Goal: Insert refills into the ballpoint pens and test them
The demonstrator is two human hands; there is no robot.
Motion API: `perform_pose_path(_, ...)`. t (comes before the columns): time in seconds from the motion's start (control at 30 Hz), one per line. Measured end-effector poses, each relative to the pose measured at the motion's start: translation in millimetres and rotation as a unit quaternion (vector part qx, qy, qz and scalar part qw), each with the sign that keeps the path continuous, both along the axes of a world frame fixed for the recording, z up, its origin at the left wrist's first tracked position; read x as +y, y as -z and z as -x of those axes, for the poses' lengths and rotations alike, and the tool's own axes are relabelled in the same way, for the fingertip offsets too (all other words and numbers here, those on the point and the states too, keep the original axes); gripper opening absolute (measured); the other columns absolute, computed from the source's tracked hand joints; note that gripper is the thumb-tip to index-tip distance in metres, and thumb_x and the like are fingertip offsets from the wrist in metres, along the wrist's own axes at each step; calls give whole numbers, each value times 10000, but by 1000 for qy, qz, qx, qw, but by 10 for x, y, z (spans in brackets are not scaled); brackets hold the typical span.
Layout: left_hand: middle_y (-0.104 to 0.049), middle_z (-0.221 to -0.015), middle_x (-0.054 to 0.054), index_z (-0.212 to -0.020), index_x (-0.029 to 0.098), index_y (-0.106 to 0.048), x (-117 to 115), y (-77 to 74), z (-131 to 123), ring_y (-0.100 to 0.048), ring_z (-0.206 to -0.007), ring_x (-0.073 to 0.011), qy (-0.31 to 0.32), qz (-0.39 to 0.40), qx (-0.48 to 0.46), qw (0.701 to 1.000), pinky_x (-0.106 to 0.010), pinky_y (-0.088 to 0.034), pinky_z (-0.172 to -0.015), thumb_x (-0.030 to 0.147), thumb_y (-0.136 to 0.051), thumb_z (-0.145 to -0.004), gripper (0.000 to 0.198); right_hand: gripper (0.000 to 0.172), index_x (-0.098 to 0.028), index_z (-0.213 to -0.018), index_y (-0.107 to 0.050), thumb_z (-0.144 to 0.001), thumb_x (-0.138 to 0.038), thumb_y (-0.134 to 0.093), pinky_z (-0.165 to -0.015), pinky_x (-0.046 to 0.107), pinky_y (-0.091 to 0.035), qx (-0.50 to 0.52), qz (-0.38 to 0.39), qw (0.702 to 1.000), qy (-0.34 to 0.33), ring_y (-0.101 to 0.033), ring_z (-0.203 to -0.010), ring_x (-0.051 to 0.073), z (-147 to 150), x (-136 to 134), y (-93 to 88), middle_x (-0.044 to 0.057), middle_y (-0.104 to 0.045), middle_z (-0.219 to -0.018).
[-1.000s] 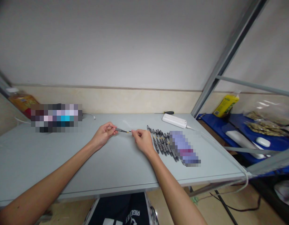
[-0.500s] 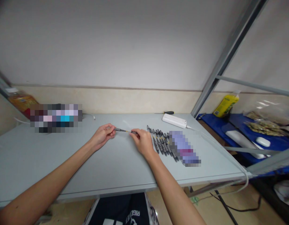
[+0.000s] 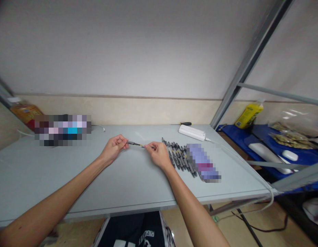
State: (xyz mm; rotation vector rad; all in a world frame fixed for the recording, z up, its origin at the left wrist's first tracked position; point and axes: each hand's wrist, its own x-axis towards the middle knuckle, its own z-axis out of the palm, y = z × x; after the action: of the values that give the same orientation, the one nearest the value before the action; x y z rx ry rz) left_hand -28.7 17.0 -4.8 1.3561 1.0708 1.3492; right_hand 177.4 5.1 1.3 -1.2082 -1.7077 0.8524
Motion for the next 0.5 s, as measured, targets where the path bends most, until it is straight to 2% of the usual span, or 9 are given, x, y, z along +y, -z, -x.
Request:
perform_pose_path(0.13,-603,-560,-4,-668,150,-519,3,-13,-18,-483,-513,-82,14,12,-18,1000,-220,-354,-551,421,-674,-674,313,383,-140,-656,-621,-730,-511,-562,-412,214,-175,69,43,997,6,-257,-412,69,11,23,35,-63,-353,-436)
perform_pose_path(0.27,-596,-585,0,-682,161,-490,-28,-66,-25,-500,-515,-92,83,64,-37,994,-227,-359,-536,386,-680,-674,294,337,-149,-750,-640,-716,-482,-598,-407,213,-212,135,33,990,24,-300,-407,77,22,38,44,-57,-411,-448)
perform_pose_path(0.4,-571,-586,0,-765,141,-560,-54,-63,-17,-474,-494,-86,157,74,48,984,-224,-335,-501,411,-631,-730,282,324,-152,-736,-669,-702,-470,-618,-431,217,-261,95,-1,995,22,-376,-451,94,13,40,27,-33,-470,-486)
perform_pose_path(0.5,-543,-565,4,-771,122,-602,-46,-31,-16,-443,-489,-81,135,43,106,984,-221,-318,-491,448,-601,-744,328,342,-140,-702,-673,-713,-474,-602,-438,218,-265,61,2,998,17,-374,-453,94,13,29,22,-30,-465,-479)
